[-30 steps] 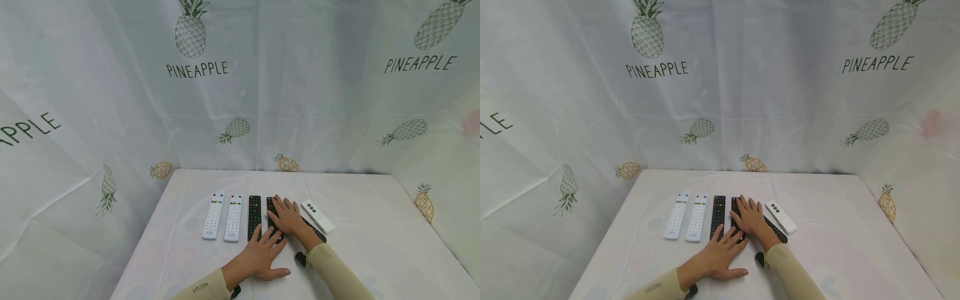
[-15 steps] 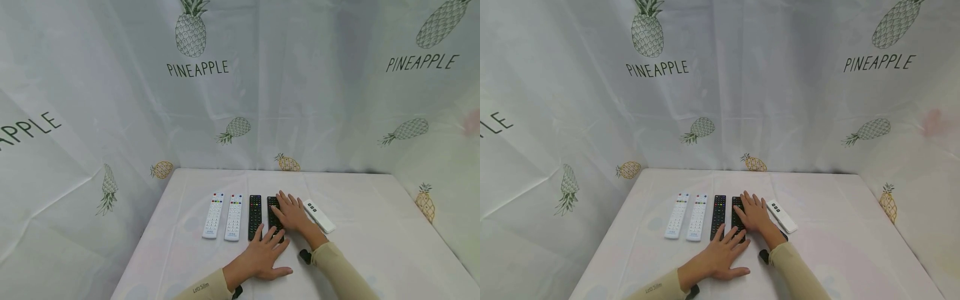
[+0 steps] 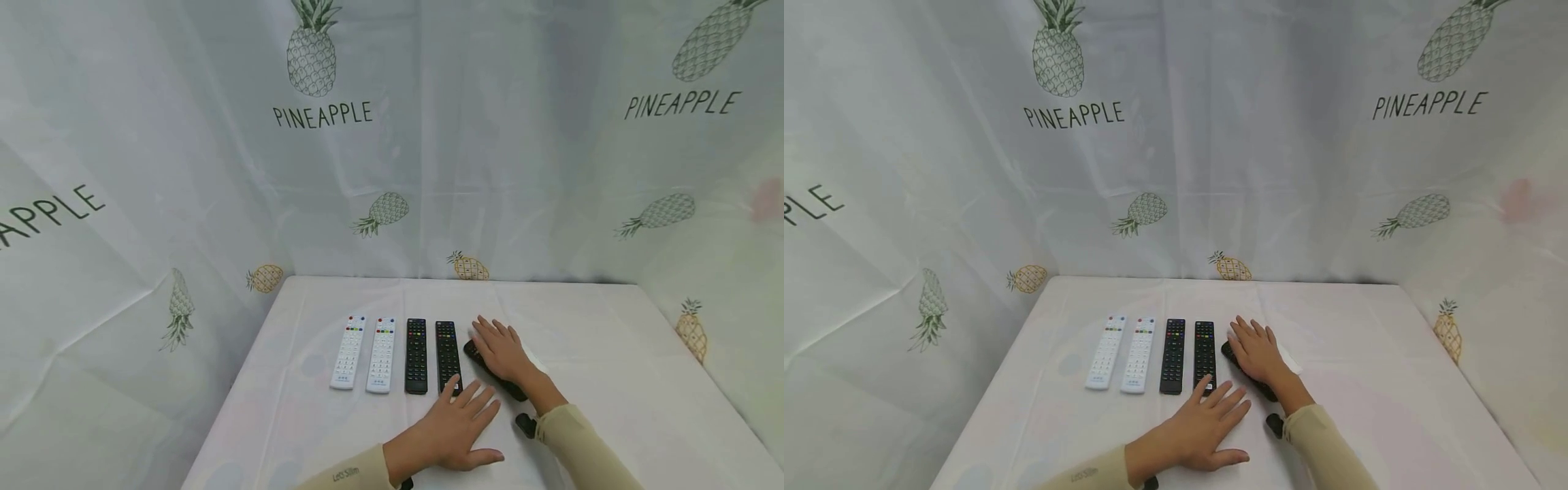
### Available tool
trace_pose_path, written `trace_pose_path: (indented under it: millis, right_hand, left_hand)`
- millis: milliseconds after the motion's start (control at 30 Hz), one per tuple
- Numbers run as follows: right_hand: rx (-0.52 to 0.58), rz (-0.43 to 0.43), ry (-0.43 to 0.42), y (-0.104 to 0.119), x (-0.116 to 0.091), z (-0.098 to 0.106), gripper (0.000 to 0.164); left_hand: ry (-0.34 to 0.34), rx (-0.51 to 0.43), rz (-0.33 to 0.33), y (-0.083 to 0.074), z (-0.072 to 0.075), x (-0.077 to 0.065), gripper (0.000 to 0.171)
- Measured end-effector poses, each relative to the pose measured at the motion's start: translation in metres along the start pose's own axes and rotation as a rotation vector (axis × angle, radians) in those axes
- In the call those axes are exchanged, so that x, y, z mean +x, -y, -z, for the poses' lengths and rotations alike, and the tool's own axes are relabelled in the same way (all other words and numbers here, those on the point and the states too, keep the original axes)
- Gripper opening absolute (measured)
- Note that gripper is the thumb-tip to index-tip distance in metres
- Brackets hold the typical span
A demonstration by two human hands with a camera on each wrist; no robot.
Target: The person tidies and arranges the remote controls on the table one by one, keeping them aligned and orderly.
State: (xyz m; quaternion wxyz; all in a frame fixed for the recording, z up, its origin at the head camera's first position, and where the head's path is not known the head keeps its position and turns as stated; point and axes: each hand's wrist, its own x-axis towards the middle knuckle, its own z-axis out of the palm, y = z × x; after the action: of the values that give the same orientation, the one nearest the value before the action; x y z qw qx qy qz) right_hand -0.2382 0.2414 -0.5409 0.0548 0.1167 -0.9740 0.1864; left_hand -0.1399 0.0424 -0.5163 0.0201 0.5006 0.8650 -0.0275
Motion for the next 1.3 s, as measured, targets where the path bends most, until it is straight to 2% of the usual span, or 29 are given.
trace_pose_path:
  millis: [233, 433, 533, 667, 767, 1000, 1300]
  right_hand:
    - [0.008, 0.08, -0.028, -0.01, -0.014, 0.008, 0.044]
    - [0.106, 0.194, -0.015, -0.012, -0.017, 0.008, 0.04]
    - [0.148, 0.209, 0.029, -0.012, -0.017, 0.01, 0.041]
    - [0.157, 0.147, 0.134, -0.01, -0.018, 0.011, 0.046]
    - [0.124, 0.114, 0.199, -0.008, -0.019, 0.011, 0.05]
    - [0.01, 0.093, 0.218, -0.002, -0.019, 0.012, 0.052]
    - [-0.02, 0.074, 0.237, 0.002, -0.02, 0.008, 0.056]
  left_hand:
    - [-0.004, 0.018, -0.023, -0.017, -0.002, 0.01, 0.083]
    - [-0.015, 0.075, -0.015, -0.029, -0.004, 0.026, 0.082]
    - [-0.001, 0.077, -0.005, -0.032, -0.006, 0.034, 0.08]
    - [0.029, 0.082, 0.017, -0.036, -0.008, 0.042, 0.084]
    - [0.06, 0.094, 0.045, -0.037, -0.009, 0.046, 0.087]
    - [0.105, 0.063, 0.094, -0.035, -0.015, 0.053, 0.089]
    - [0.082, 0.056, 0.091, -0.032, -0.011, 0.057, 0.091]
